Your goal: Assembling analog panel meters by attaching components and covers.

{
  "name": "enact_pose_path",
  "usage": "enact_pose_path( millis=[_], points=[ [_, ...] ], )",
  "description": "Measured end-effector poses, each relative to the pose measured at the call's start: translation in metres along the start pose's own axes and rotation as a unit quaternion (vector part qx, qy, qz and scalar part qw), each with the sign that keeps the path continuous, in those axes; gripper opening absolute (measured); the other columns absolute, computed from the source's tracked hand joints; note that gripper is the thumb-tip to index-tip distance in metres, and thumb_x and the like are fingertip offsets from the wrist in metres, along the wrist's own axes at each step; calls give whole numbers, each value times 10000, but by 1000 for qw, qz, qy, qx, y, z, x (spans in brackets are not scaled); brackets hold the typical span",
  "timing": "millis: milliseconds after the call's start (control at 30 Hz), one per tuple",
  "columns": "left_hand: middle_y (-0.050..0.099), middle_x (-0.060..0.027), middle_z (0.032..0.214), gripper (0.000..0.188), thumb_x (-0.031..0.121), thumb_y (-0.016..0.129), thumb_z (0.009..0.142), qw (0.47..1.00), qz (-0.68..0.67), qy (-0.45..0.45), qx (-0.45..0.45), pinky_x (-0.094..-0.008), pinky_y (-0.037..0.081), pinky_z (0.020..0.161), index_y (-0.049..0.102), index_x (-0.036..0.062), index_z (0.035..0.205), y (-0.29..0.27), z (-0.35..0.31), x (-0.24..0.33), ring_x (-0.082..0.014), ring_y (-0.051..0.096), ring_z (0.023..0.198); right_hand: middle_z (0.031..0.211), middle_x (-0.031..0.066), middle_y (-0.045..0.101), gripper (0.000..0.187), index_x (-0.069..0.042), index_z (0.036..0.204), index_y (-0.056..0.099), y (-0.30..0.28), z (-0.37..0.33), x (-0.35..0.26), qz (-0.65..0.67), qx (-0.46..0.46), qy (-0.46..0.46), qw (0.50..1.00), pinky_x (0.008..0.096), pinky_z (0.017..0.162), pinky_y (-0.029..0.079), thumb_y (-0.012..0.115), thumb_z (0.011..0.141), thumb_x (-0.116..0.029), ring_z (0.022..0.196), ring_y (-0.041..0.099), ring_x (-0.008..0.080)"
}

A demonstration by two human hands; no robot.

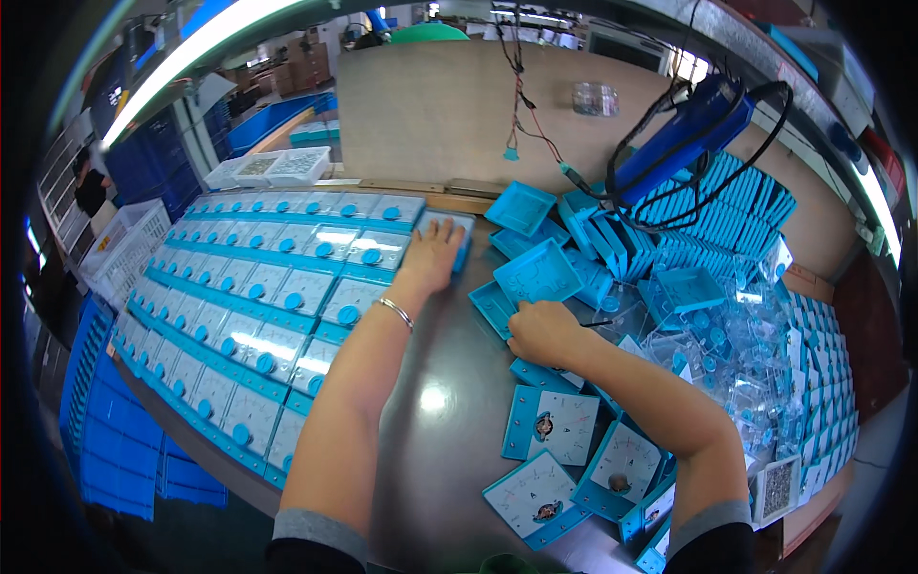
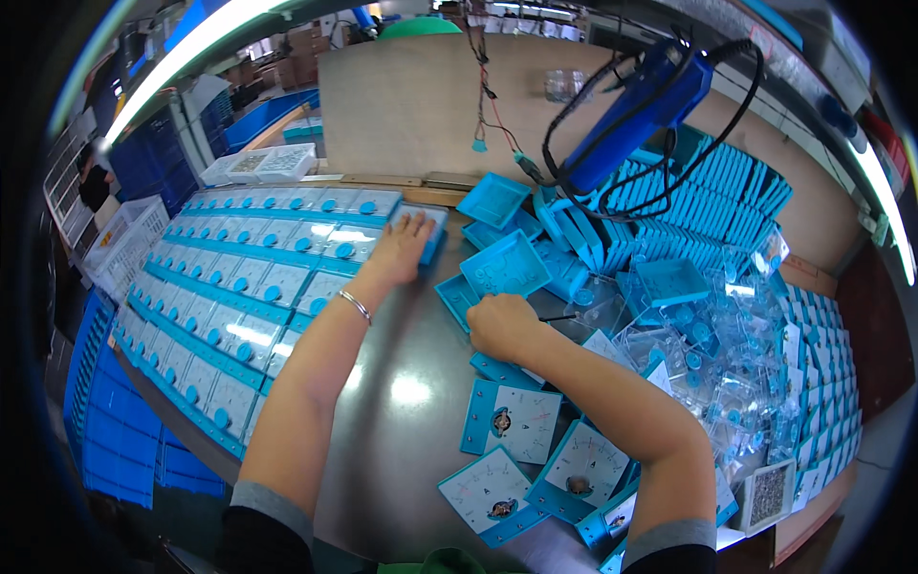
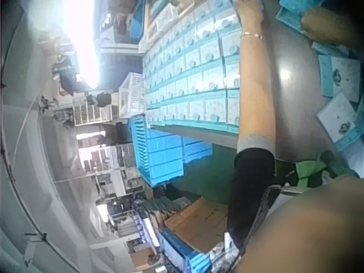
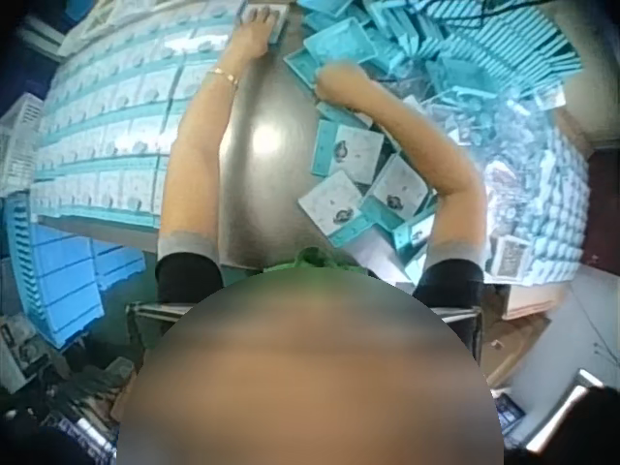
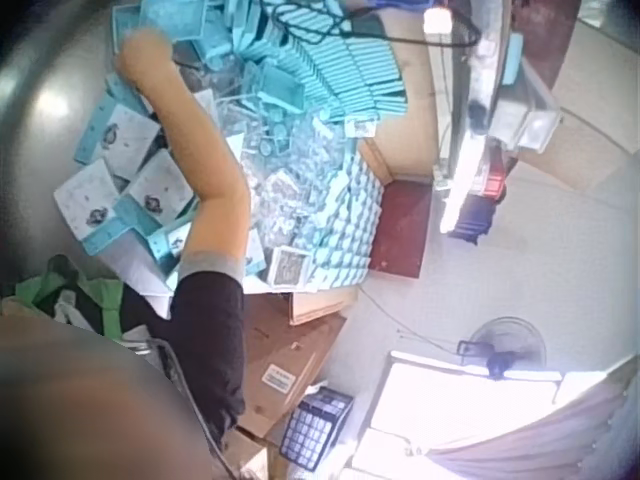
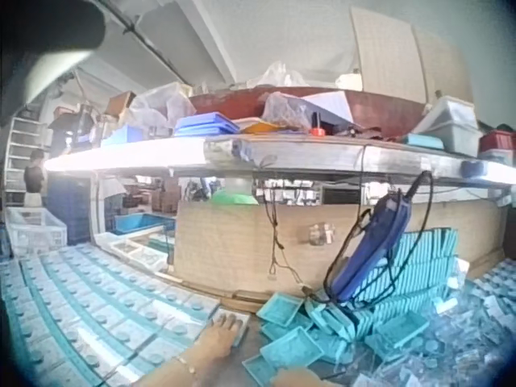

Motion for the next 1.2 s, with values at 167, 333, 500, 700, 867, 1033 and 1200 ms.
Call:
enact_pose_path(
  millis=[167,333,500,700,867,1033,1200],
  points=[
    [238,-123,1467,694,52,544,783,989,116,-72,61,-521,280,1036,253,134,1408,24,14,-18,-332,255,1340,883,231,638,192,-5,789,672,15,4,-7,7,-15,-11,1000,424,667,529,586,717,-161,778,642,354],
    [465,-133,1263,472,90,568,770,997,-19,67,36,-447,383,943,476,107,1232,-43,-52,38,-306,456,1154,843,197,605,268,-6,818,633,-10,-9,-2,20,89,-65,994,439,641,514,650,739,-262,751,630,347],
    [604,-146,948,284,120,594,804,913,-292,164,-230,-378,496,697,569,26,1070,-85,-190,117,-275,623,792,834,165,613,221,-31,822,615,-50,-48,-26,-23,79,-75,994,417,611,515,645,762,-241,730,629,327],
    [607,-165,896,377,144,622,785,812,-538,52,-221,-379,481,702,555,25,1136,-74,-248,159,-287,611,750,827,140,613,234,-42,917,592,-68,-156,-70,28,48,-75,996,399,609,509,637,775,-223,751,629,308],
    [574,-32,816,307,167,592,857,606,-723,-75,-323,-205,414,528,577,-32,1089,-72,-263,152,-81,496,610,877,130,596,389,-43,1122,567,-73,-260,-80,221,164,-28,961,363,640,492,661,758,-144,754,609,296],
    [574,-55,776,295,134,597,848,501,-829,-194,-157,-226,404,475,555,-68,1059,-60,-312,104,-109,510,569,787,136,599,332,-37,1098,570,-28,-338,-101,373,95,15,923,363,571,481,642,813,-191,664,615,272],
    [602,-67,760,237,110,596,851,466,-860,-180,-103,-217,409,477,566,-56,1019,-82,-332,93,-111,527,557,893,73,666,358,-9,1134,578,37,-354,-69,690,-151,22,707,263,474,421,583,880,-262,713,644,108]
  ],
)
Point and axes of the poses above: each hand's wrist, its own z-axis towards the middle knuckle, its own y-axis out of the palm, x = y × z, the point moved 3 cm from there along z, towards the middle knuckle
